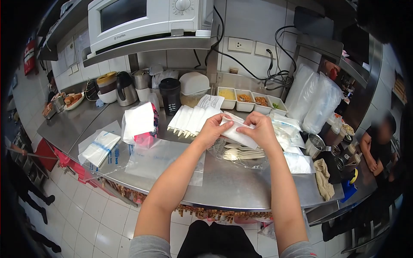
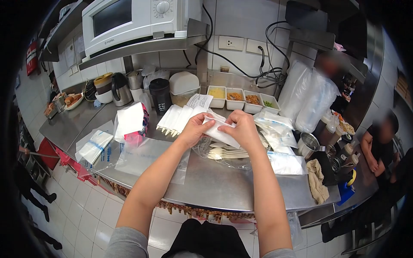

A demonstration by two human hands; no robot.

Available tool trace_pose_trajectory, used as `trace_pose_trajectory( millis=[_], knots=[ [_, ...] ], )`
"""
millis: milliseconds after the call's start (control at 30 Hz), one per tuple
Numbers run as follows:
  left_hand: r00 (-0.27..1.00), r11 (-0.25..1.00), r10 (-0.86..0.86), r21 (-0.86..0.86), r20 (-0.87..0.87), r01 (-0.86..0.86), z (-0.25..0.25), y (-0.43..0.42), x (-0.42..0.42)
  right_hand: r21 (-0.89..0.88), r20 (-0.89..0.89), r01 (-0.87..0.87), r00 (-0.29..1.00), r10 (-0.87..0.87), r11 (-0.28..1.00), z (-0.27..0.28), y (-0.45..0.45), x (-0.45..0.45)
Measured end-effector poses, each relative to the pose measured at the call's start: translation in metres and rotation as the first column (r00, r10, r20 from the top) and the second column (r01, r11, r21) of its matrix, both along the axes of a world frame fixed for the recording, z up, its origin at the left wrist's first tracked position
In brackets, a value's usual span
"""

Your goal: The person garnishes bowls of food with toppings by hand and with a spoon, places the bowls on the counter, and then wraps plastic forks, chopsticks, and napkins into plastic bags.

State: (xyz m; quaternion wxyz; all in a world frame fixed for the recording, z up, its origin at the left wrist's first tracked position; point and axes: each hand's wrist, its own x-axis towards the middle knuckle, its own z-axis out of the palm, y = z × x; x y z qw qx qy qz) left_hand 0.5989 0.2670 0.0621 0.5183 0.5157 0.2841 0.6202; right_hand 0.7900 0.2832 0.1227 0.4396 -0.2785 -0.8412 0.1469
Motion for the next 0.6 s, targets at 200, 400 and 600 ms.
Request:
trace_pose_trajectory(
  millis=[200,400,600],
  knots=[
    [0.999,0.999,0.036,0.033,0.035,-0.037,-0.002,0.003,-0.002,-0.033,0.045,0.021,0.999,-0.019,0.999,-0.001,0.001,0.0],
    [0.994,0.99,0.05,0.129,0.101,-0.063,0.01,-0.008,0.006,0.089,0.089,-0.231,0.971,0.223,0.969,0.0,-0.009,-0.001],
    [0.998,0.992,0.045,0.117,0.052,-0.051,0.002,0.001,-0.001,-0.319,0.199,-0.197,0.942,0.269,0.927,0.0,-0.004,0.005]
  ],
)
